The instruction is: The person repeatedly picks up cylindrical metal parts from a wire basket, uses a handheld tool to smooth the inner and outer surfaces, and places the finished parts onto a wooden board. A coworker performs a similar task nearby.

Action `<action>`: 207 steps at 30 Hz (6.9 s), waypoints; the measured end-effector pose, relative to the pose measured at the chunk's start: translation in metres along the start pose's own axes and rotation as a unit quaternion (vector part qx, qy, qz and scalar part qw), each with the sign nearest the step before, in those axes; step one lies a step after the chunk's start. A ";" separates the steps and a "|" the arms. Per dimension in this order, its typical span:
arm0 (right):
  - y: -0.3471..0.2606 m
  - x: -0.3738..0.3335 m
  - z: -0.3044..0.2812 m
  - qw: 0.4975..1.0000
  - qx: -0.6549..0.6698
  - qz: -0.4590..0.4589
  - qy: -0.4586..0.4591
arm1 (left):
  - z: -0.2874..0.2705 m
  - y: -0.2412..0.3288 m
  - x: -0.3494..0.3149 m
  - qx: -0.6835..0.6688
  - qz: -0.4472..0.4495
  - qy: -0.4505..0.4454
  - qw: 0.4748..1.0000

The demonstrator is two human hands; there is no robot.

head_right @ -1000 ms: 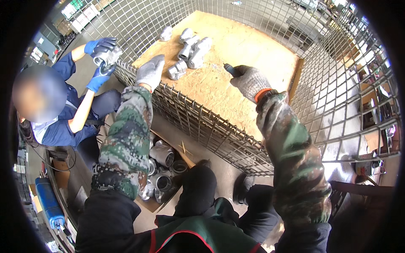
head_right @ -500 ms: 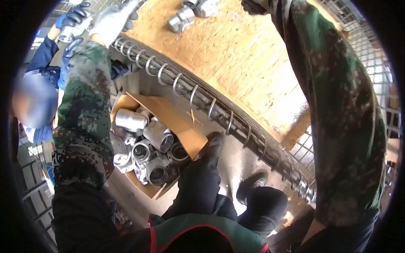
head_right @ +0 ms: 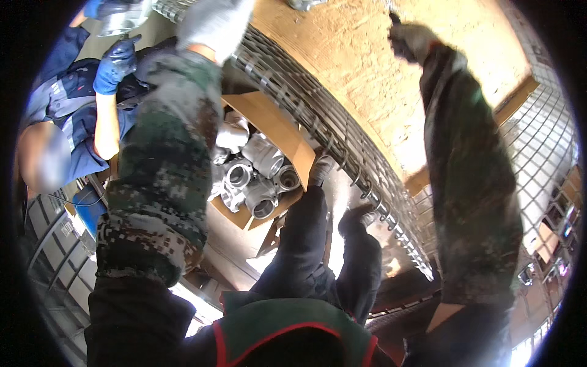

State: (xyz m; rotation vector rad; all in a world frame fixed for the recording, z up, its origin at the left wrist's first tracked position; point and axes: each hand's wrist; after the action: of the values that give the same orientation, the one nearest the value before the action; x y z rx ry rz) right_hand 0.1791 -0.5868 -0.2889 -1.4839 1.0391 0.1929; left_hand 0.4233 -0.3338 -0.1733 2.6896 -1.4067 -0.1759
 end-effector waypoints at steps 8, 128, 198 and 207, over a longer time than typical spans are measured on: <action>-0.051 -0.058 0.018 0.973 -0.129 0.182 0.057 | -0.025 0.011 -0.016 -0.129 0.017 -0.058 0.990; -0.145 0.443 -0.013 0.958 -0.130 -0.044 0.253 | -0.031 -0.004 0.009 -0.207 0.018 -0.279 0.937; -0.081 0.432 -0.062 0.792 -0.569 0.184 0.120 | -0.035 0.009 0.014 -0.413 -0.198 -0.216 0.862; -0.068 0.415 -0.063 0.810 -0.537 0.205 0.113 | -0.018 0.058 0.259 -0.513 -0.283 -0.200 0.785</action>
State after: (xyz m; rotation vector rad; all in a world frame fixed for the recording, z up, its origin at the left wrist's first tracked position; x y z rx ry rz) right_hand 0.4381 -0.8506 -0.5001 -2.2922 1.5559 1.0842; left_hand 0.5258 -0.5791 -0.1613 2.0052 -0.2378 -1.2077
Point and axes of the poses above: each hand's wrist, its own x-axis towards the middle knuckle, its own z-axis out of the palm, y = z × x, and after that the axes turned 6 degrees about -x, right-handed
